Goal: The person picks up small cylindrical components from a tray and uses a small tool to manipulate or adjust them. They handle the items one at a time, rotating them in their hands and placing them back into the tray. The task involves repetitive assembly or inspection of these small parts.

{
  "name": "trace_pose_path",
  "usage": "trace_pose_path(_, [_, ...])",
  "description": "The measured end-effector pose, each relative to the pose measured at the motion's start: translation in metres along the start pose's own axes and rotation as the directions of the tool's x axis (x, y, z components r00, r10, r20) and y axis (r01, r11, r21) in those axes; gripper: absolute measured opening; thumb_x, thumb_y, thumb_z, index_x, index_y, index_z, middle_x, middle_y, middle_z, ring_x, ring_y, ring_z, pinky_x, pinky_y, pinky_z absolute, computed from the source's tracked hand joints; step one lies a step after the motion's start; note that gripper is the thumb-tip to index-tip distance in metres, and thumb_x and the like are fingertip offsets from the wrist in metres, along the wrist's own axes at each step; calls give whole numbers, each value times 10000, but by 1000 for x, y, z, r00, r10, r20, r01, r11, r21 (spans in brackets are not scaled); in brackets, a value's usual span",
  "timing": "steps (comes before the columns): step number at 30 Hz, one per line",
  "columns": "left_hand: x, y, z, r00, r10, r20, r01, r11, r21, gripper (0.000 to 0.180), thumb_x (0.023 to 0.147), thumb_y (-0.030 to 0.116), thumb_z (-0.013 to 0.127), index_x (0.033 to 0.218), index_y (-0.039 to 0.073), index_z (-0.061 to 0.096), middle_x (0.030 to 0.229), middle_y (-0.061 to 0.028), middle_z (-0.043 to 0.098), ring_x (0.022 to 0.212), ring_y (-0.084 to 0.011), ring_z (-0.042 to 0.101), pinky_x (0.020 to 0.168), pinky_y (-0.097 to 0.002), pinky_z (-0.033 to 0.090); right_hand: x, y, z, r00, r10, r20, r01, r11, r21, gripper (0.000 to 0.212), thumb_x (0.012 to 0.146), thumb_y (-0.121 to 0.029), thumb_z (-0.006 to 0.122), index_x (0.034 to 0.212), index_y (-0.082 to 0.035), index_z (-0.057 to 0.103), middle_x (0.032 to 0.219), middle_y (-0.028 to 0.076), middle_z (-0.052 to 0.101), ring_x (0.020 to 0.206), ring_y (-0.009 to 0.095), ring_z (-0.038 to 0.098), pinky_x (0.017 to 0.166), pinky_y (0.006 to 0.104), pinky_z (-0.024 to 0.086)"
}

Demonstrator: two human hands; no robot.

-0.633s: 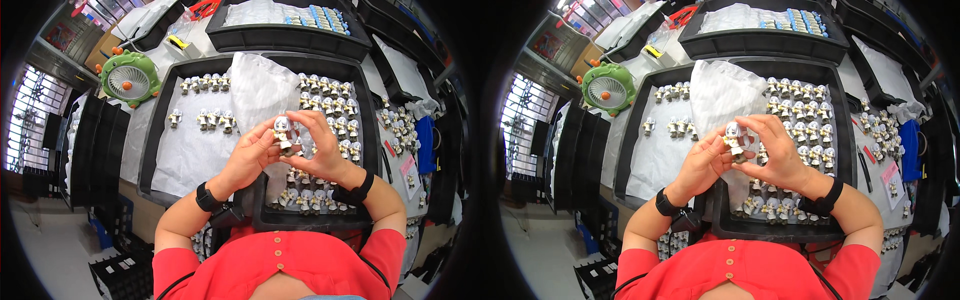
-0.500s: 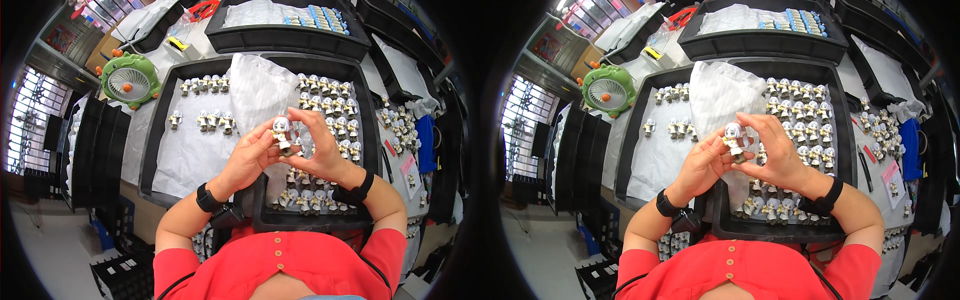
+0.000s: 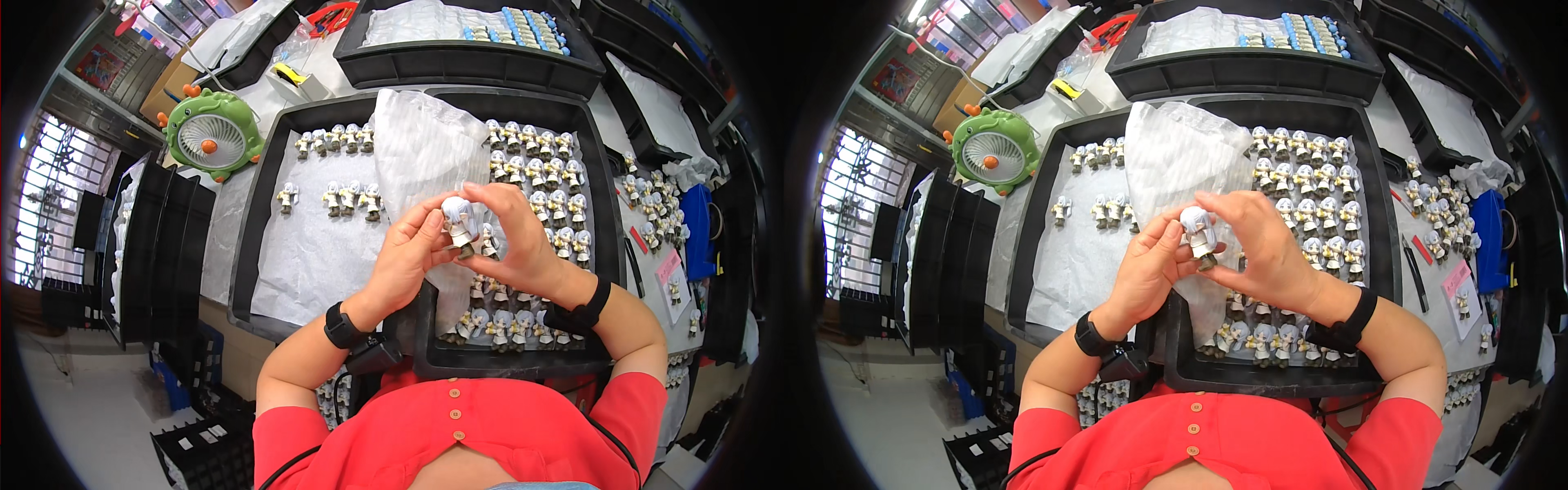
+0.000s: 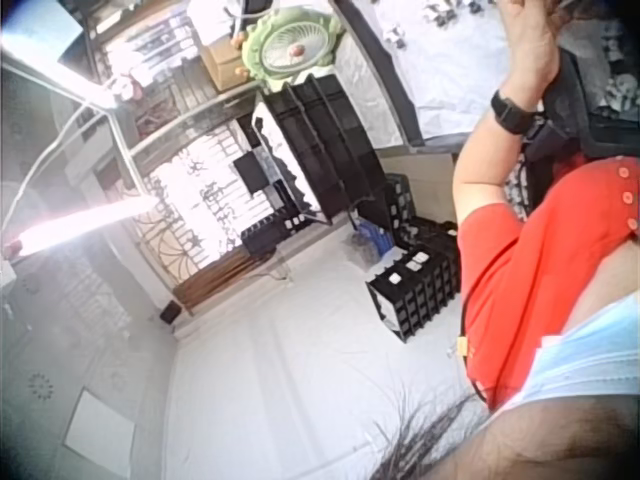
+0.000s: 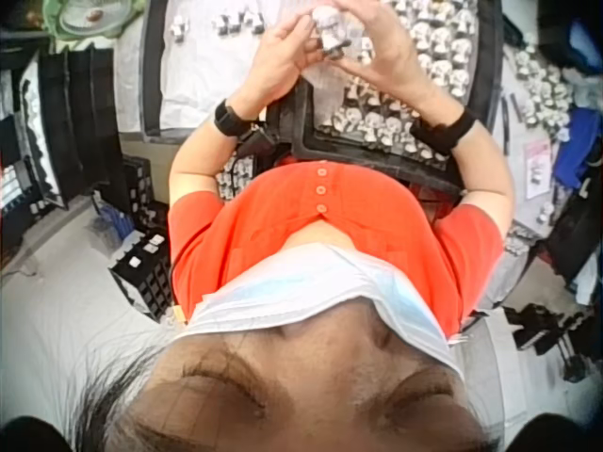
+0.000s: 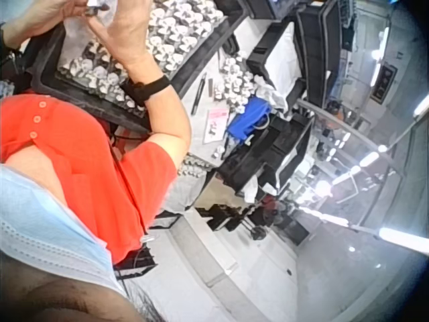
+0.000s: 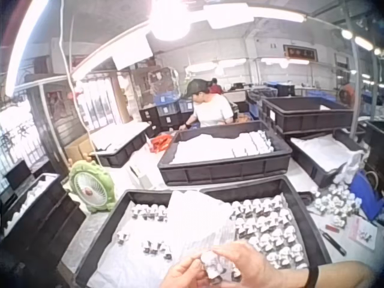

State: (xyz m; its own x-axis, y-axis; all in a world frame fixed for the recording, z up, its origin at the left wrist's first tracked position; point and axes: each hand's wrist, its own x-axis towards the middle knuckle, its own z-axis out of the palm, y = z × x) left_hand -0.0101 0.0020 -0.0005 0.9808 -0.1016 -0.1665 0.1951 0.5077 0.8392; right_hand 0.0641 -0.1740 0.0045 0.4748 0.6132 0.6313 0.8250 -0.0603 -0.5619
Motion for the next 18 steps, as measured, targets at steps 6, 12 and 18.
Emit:
trace_pose_path(6, [-3,0,7,994,-3,106,-7,996,92,453,965,316,485,1342,76,407,1197,-52,549,1064,-178,581,854,-317,486,-4,-3,9,997,-82,8,83,985,-153,819,556,-41,776,1304,-101,449,1150,81,543,1062,297,489,909,390,413])
trace_pose_path(12, [2,6,1,969,-71,236,112,980,-165,555,920,290,497,1382,31,330,1259,-109,511,1081,-222,576,901,-368,479,-1,-8,5,1000,-12,-20,13,999,35,883,555,-45,797,1346,-85,406,1140,85,547,1051,290,491,904,377,423])
trace_pose_path(18, [2,8,2,957,-73,282,129,974,-186,614,886,323,500,1389,26,313,1321,-145,445,1111,-243,554,922,-374,467,-1,-9,3,998,58,19,-60,993,102,911,561,-43,803,1366,-73,378,1147,91,551,1066,259,480,905,354,437])
